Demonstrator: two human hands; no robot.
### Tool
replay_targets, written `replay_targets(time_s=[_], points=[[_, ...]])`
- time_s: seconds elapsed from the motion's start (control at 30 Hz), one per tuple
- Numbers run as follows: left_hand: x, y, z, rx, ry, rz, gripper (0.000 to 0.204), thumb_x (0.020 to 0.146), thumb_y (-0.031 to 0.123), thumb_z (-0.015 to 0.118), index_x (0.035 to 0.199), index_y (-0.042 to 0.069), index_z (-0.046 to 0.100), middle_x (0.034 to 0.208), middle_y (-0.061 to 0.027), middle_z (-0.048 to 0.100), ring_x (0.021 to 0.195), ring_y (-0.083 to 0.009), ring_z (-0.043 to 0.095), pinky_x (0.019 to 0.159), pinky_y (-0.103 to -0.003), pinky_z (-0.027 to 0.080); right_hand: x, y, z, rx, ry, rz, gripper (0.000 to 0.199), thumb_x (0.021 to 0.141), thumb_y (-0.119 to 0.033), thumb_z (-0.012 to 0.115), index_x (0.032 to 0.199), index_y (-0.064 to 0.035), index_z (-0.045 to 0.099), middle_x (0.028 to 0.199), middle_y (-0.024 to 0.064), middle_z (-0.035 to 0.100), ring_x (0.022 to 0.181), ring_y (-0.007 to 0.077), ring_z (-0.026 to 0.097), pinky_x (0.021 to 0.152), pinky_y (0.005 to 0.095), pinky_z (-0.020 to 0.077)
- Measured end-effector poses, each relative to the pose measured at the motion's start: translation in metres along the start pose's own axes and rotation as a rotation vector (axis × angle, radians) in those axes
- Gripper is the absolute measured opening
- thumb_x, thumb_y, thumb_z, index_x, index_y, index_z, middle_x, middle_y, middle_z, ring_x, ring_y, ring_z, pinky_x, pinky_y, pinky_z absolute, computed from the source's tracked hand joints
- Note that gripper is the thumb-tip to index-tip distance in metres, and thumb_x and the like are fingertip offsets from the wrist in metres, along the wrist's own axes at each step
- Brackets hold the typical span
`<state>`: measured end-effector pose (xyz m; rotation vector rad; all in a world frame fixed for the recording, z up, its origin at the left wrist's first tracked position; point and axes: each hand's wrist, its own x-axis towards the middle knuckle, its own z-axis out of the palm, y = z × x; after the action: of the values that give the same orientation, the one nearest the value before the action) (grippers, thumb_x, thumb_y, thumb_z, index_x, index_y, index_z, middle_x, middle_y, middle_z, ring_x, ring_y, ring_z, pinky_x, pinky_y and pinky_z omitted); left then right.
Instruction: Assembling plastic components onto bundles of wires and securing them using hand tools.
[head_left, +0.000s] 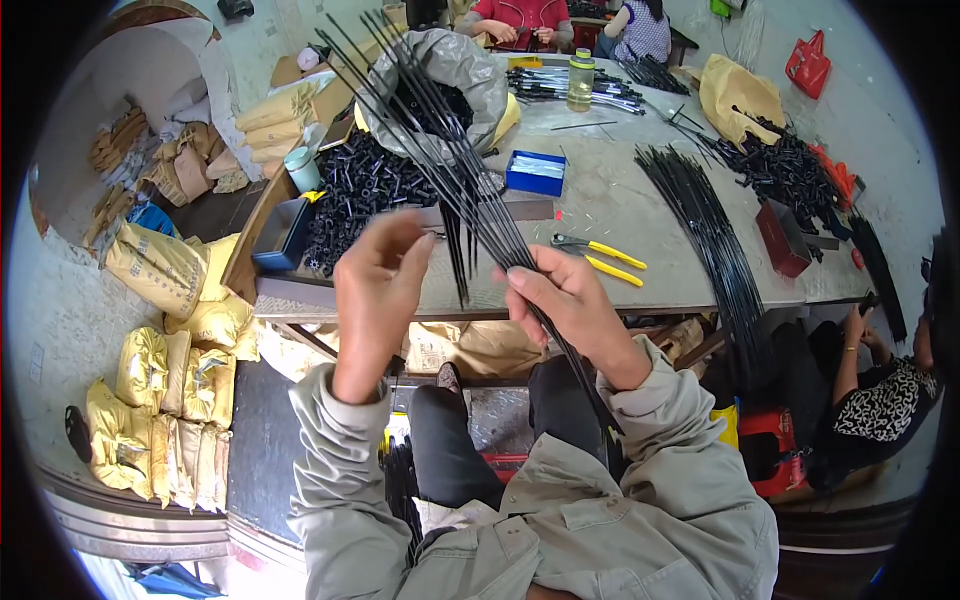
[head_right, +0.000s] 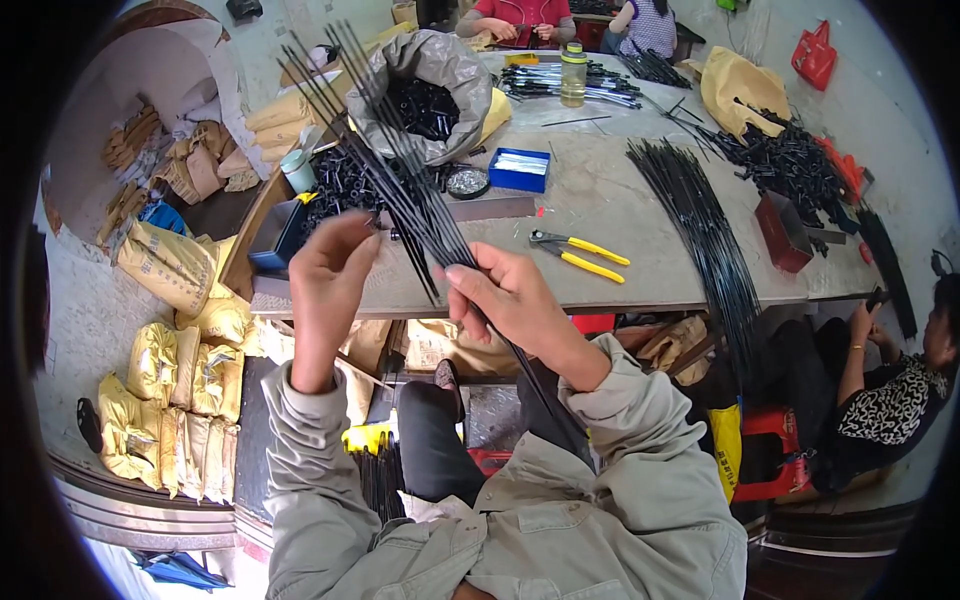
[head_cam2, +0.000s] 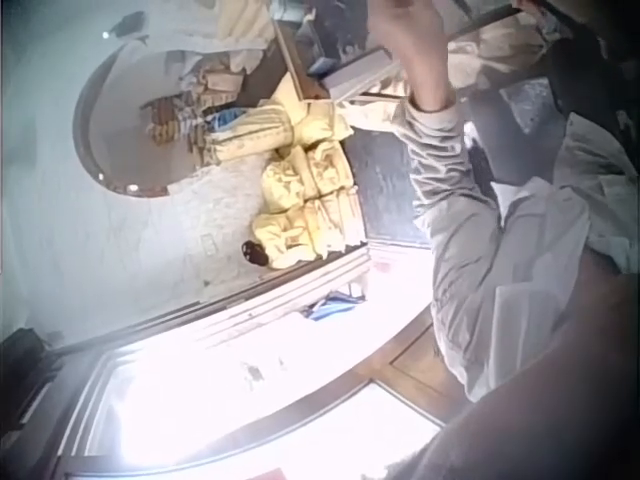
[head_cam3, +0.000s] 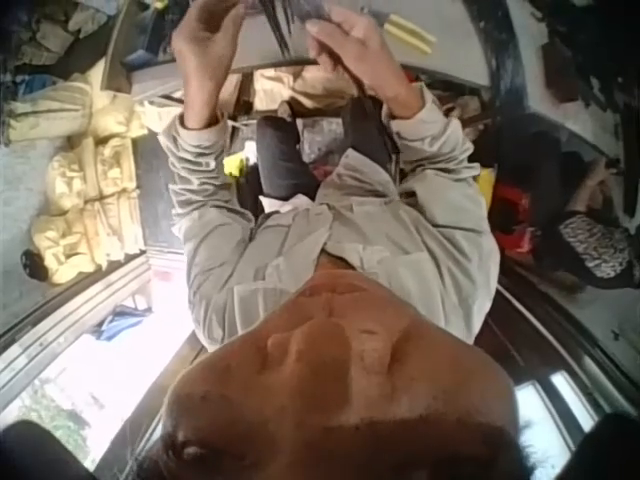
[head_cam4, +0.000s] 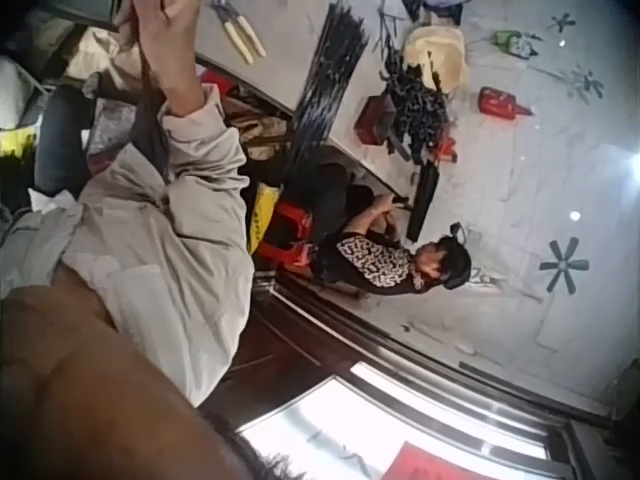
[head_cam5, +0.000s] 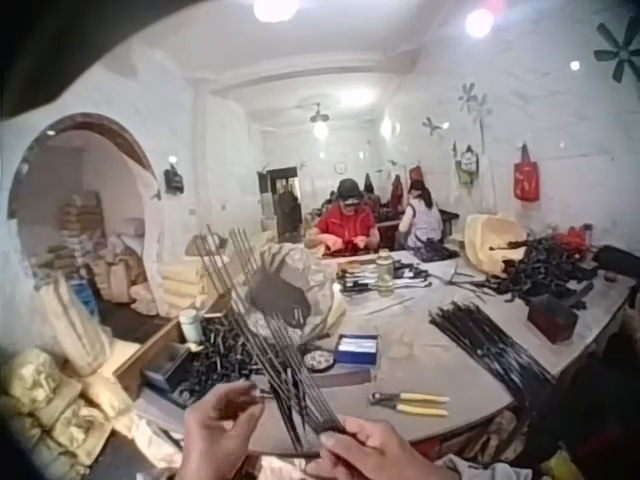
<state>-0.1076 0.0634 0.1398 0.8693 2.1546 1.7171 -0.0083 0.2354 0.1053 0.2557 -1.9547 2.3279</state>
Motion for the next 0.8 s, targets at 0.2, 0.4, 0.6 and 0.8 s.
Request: replay_targets(time_s=[0.2, 0.4, 0.6, 0.8], points=[[0.0, -0.02, 0.002, -0.133, 0.208, 0.358, 0.025, 0.085, 0.005, 0.054, 0.107, -0.007, 0.052, 0.098, -0.0114, 0.063, 0.088, -0.0154, 0.06, 0.079, -0.026, 0.047, -0.011, 0.001, 0.033, 0.154, -0.221, 0.173, 0.023, 0.091, -0.014, 0.045, 0.105, 0.0036, 0.049, 0.073, 0.0097, 0.059, 0.054, 0.0124, 0.058, 0.049, 0.0213, 0.0463], [0.013, -0.032, 0.013, -0.363, 0.122, 0.239, 0.025, 0.085, 0.001, 0.051, 0.109, -0.005, 0.052, 0.101, -0.0119, 0.062, 0.094, -0.0166, 0.059, 0.082, -0.027, 0.046, -0.002, -0.004, 0.016, 0.307, -0.302, 0.279, 0.024, 0.092, -0.011, 0.042, 0.109, 0.0055, 0.046, 0.078, 0.0129, 0.061, 0.06, 0.016, 0.062, 0.054, 0.0244, 0.0504], [0.029, -0.071, 0.015, -0.576, -0.17, 0.052, 0.027, 0.086, 0.004, 0.053, 0.111, -0.005, 0.051, 0.11, -0.0142, 0.057, 0.101, -0.019, 0.055, 0.087, -0.03, 0.043, 0.01, -0.003, -0.004, 0.342, -0.339, 0.258, 0.024, 0.092, -0.01, 0.041, 0.109, 0.0062, 0.044, 0.078, 0.013, 0.061, 0.062, 0.0174, 0.063, 0.055, 0.0246, 0.0506], [0.061, -0.165, 0.019, -0.149, -0.427, 0.161, 0.03, 0.084, 0.013, 0.056, 0.109, -0.005, 0.054, 0.116, -0.0133, 0.054, 0.104, -0.0211, 0.053, 0.09, -0.033, 0.04, 0.016, 0.008, -0.03, 0.248, -0.335, 0.155, 0.022, 0.093, -0.009, 0.039, 0.108, 0.006, 0.045, 0.078, 0.0125, 0.061, 0.066, 0.0176, 0.064, 0.057, 0.0248, 0.0511]])
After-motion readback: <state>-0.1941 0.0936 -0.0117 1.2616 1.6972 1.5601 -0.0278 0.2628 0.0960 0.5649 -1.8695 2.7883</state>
